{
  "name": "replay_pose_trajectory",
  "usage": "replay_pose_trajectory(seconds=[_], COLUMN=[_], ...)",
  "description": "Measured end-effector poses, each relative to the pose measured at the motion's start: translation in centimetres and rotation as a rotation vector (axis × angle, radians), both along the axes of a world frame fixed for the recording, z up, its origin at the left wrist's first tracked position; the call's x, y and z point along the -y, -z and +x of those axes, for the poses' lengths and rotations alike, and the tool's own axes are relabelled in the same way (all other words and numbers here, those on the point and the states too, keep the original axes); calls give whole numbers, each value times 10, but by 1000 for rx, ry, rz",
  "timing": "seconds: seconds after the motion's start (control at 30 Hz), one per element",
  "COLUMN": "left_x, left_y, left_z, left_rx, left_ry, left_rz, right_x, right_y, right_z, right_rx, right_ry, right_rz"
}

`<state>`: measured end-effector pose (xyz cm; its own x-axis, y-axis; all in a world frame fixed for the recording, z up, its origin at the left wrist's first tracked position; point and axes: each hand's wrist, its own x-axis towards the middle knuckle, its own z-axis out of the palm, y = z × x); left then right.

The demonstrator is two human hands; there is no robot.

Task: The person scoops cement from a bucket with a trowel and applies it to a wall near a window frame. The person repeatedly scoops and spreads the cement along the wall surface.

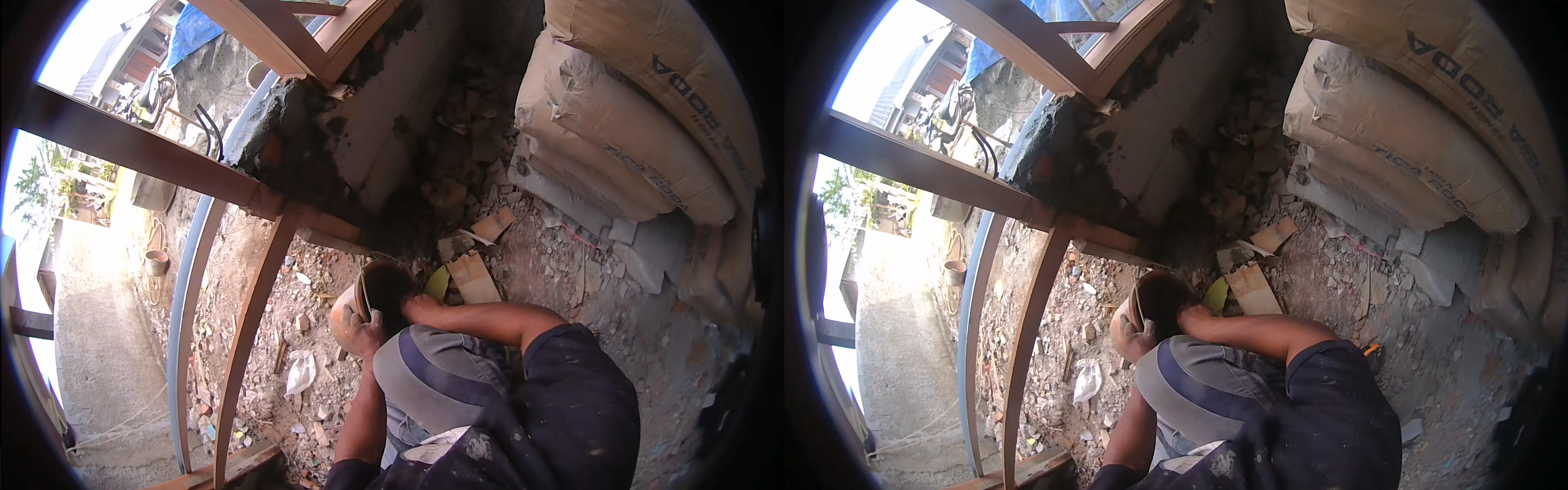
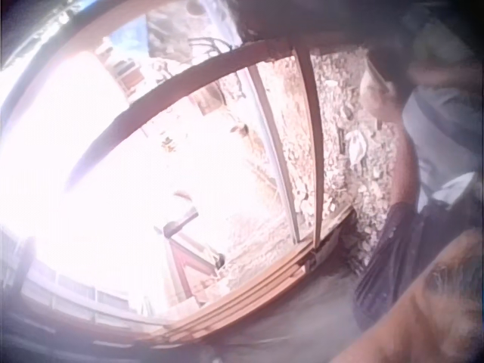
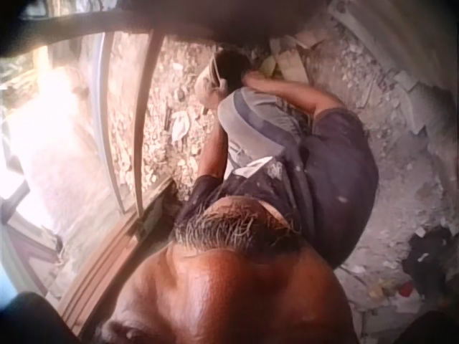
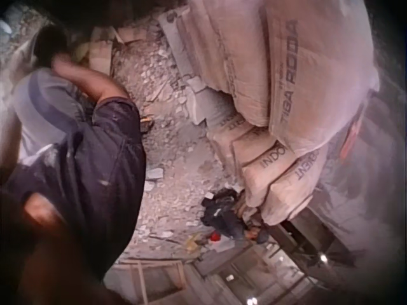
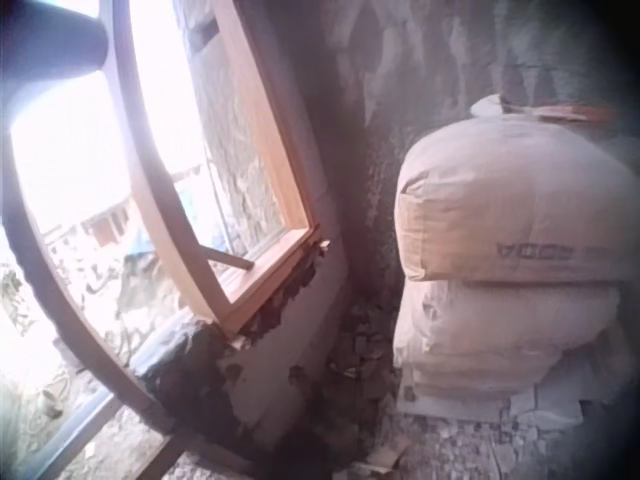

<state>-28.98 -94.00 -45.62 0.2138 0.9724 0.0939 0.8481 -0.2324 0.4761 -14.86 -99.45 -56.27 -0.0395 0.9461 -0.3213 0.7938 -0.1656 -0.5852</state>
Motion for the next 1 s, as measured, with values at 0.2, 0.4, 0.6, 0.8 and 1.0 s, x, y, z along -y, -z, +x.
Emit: replay_pose_trajectory(seconds=[0.2,0.4,0.6,0.8,1.0], left_x=[3,-10,-21,-6,24], left_y=[48,18,-5,3,5], left_z=[-71,-46,-89,-131,-131], left_rx=[347,317,422,714,615], left_ry=[-61,8,-230,-381,-597], left_rz=[8,16,-245,-134,-191], right_x=[7,34,46,53,11], right_y=[34,37,8,-55,-164], right_z=[-40,-16,1,42,112], right_rx=[-568,-1034,-1215,-1502,-1803], right_ry=[-445,-243,-69,109,698], right_rz=[16,-131,-145,-272,398])
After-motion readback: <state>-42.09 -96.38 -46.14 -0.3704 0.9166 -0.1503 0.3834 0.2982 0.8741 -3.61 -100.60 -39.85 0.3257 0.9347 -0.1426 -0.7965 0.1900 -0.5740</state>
